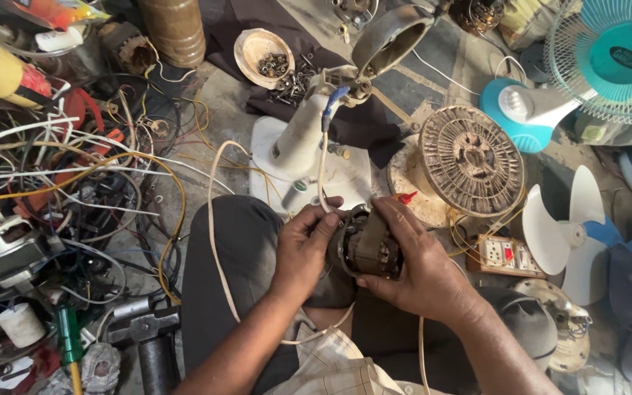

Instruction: The person disassembles a small electric motor, applies lubricant to the internal components, and reassembles the unit. They use a screwdriver to remove parts, a bottle to apply oil, and pliers to adjust internal wiring.

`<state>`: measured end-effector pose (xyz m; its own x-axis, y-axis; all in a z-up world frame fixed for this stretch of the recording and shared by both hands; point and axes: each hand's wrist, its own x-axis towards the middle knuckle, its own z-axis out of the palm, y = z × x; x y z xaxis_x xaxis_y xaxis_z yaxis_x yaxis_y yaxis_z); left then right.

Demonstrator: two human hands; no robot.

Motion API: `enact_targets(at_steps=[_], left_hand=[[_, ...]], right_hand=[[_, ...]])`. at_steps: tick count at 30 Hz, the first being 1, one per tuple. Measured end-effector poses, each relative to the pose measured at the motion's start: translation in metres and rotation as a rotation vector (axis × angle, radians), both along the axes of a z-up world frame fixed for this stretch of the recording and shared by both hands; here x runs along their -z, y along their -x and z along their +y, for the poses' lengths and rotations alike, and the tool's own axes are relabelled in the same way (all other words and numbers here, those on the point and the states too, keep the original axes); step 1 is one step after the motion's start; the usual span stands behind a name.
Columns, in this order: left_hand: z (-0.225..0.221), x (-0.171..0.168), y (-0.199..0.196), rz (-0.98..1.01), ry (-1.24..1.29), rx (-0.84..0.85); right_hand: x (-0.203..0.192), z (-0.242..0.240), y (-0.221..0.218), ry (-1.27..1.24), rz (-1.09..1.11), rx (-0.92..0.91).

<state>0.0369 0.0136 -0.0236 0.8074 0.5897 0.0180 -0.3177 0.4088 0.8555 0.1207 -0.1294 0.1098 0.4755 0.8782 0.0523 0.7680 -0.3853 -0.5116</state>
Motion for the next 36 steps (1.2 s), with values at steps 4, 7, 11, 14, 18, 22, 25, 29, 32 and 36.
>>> enact_targets(at_steps=[4,7,11,14,18,22,25,29,32,36], left_hand=[[-0.003,0.004,-0.005,0.059,0.125,-0.069],[-0.003,0.012,-0.011,0.097,0.205,-0.091],[0.000,0.023,-0.007,0.126,0.278,-0.074],[0.008,0.020,-0.003,0.115,0.380,-0.013],[0.010,0.015,-0.002,0.152,0.392,-0.005],[0.002,0.026,0.003,0.167,0.197,-0.089],[-0.005,0.042,0.002,0.165,0.164,-0.189],[0.002,0.047,-0.001,0.100,-0.308,-0.388],[0.009,0.044,0.010,0.343,-0.221,-0.275],[0.021,0.057,0.007,0.318,-0.211,-0.202]], right_hand=[[-0.005,0.007,-0.001,0.025,-0.013,-0.038],[-0.004,0.014,0.000,0.092,-0.038,-0.041],[0.010,0.017,-0.001,0.026,-0.040,-0.028],[0.023,0.014,0.004,-0.110,0.154,0.178],[0.035,0.009,0.000,-0.101,0.226,0.311],[0.037,0.006,-0.001,-0.228,0.535,0.352],[0.041,0.010,0.002,-0.205,0.568,0.393],[0.043,0.013,0.002,-0.186,0.556,0.349],[0.045,0.014,0.000,-0.177,0.461,0.198],[0.048,0.016,-0.004,-0.127,0.288,0.145]])
